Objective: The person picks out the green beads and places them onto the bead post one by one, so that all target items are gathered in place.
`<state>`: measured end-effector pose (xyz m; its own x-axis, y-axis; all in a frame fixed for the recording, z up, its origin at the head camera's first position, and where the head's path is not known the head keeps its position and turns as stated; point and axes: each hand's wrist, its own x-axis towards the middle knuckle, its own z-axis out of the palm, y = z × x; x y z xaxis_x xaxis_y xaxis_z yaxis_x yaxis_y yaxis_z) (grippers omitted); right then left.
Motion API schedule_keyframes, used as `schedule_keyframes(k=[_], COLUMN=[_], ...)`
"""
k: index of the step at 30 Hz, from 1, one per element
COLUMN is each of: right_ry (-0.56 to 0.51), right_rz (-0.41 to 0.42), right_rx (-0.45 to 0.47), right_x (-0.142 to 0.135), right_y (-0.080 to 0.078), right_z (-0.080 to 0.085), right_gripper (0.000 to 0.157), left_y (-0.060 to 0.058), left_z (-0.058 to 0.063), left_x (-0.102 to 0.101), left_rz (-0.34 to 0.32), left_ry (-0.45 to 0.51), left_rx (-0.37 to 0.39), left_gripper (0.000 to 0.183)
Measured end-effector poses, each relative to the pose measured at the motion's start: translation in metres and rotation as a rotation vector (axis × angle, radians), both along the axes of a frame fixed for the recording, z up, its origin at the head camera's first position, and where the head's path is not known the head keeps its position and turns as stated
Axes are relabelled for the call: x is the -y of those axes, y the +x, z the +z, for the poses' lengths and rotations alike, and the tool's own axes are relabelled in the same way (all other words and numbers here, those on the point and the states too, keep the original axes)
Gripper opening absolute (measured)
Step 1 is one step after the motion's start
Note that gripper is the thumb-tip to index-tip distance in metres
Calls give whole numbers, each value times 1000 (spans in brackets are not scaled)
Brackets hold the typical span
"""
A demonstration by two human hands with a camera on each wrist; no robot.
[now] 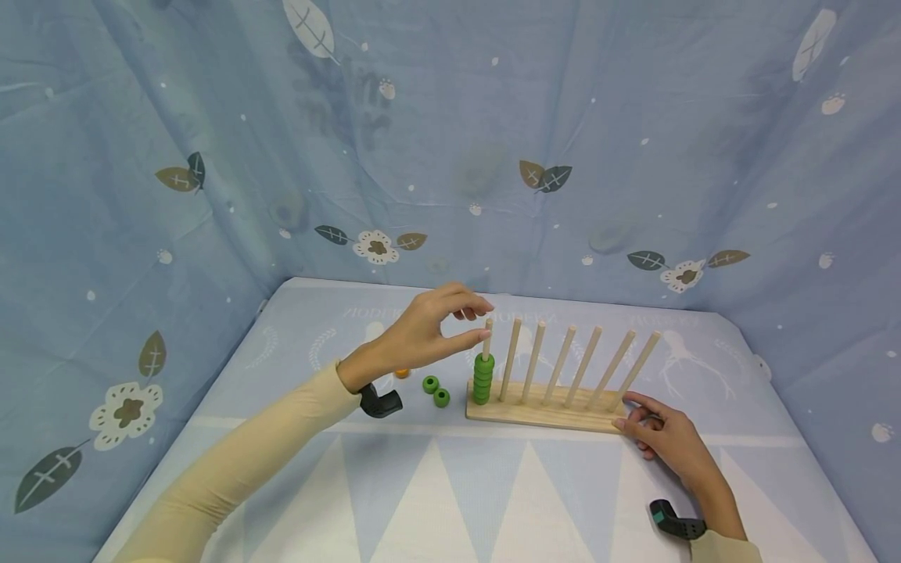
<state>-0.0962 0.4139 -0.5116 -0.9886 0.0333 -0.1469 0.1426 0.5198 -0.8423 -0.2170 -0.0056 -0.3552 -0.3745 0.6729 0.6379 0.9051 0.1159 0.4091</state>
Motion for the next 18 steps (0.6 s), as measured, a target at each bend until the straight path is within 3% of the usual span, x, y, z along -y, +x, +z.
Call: schedule_keyframes(k=[18], right_ry=[17], right_rz=[-15], right_rx=[10], right_x=[2], right_y=[0], right_z=[1], right_gripper=[76], left_y=[1], left_z=[-18], left_x=[18], left_rz=[58], left_ry=[-65], left_rx=[54], left_gripper=[26])
